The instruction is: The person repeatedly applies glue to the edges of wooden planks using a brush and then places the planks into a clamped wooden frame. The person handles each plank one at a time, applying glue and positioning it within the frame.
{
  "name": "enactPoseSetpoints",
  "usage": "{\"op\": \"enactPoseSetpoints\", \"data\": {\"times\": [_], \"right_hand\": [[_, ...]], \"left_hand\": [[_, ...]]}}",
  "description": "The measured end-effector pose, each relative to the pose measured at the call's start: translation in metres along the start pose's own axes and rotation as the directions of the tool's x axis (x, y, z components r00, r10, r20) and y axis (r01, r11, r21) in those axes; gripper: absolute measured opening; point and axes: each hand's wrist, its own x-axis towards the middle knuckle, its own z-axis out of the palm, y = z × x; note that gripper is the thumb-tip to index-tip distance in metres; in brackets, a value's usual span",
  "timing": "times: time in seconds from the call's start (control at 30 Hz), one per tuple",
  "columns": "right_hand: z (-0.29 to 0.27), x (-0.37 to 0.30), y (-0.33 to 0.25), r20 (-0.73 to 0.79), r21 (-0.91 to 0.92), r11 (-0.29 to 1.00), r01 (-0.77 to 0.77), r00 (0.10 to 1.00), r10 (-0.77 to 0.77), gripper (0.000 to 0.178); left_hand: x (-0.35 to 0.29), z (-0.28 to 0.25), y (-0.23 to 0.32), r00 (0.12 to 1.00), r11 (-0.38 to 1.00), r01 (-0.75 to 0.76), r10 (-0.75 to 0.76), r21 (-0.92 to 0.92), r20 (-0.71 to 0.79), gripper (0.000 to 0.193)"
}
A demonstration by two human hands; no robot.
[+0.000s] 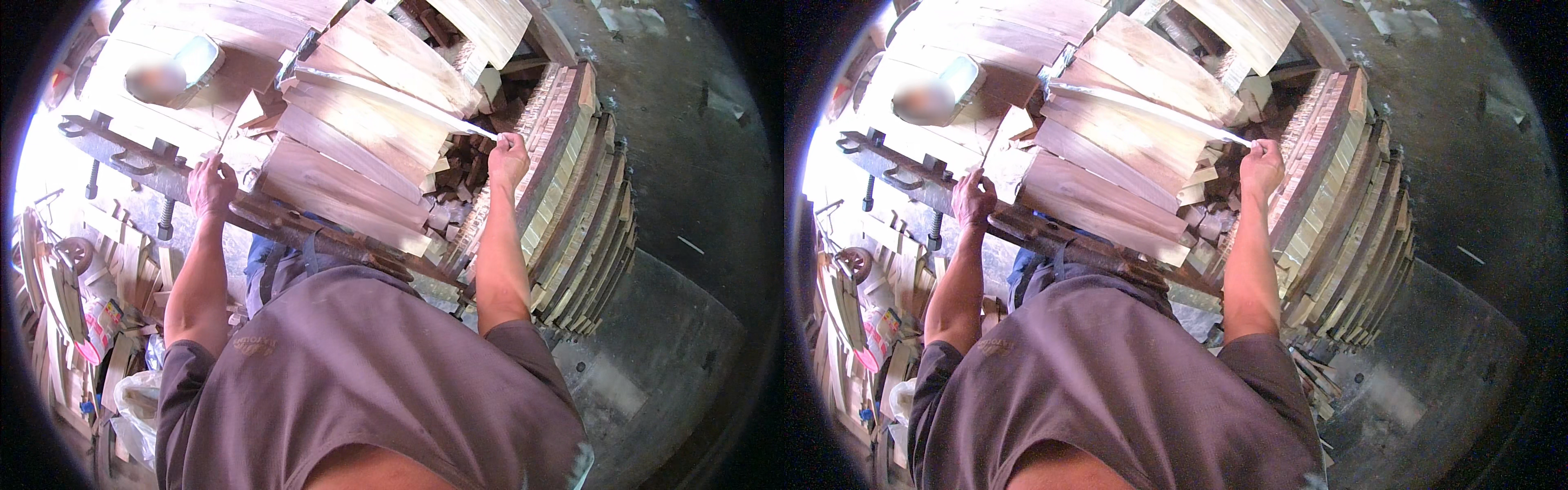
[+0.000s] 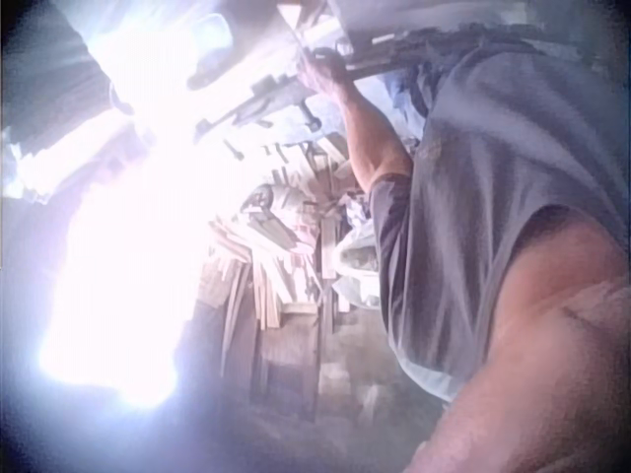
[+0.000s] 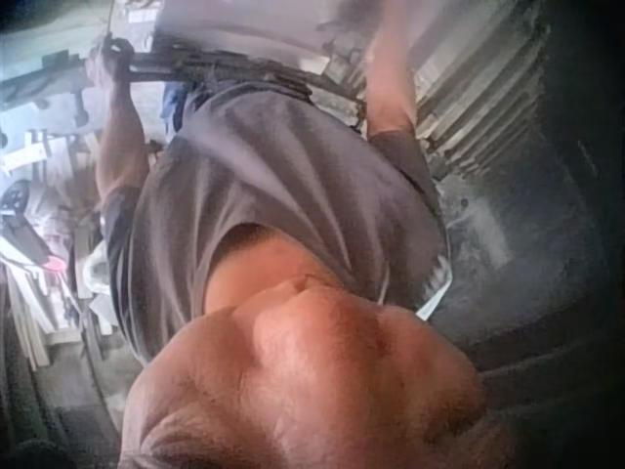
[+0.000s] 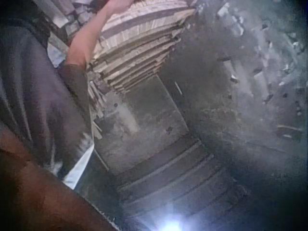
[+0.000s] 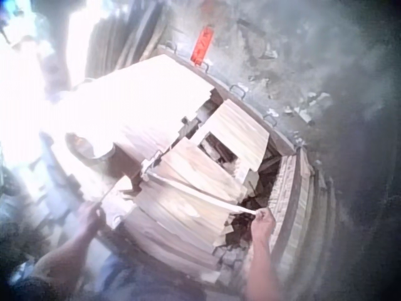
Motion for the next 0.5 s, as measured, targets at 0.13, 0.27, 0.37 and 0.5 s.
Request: {"op": "enactPoseSetpoints", "data": {"times": [0.13,0.27,0.37,0.5], "right_hand": [[-0.008,0.001,-0.004,-0.029,-0.082,0.997,-0.014,1.0,0.011,0.009],[-0.013,-0.008,-0.031,0.002,-0.057,0.998,-0.019,1.0,0.019,0.008],[-0.001,-0.021,-0.063,0.022,-0.033,0.999,0.041,0.999,-0.04,0.008],[0.015,-0.035,-0.117,0.093,-0.026,0.994,0.104,0.991,-0.101,0.01]], "left_hand": [[-0.001,0.001,0.0,1.0,1.0,0.005,-0.005,-0.002,-0.015,0.027],[-0.002,-0.002,-0.001,1.0,1.0,-0.013,0.013,-0.015,-0.022,0.026],[-0.001,-0.007,0.004,1.0,0.999,0.0,0.0,-0.052,-0.002,0.027],[-0.002,-0.011,0.005,1.0,0.999,0.008,-0.008,-0.037,0.011,0.027]]}}
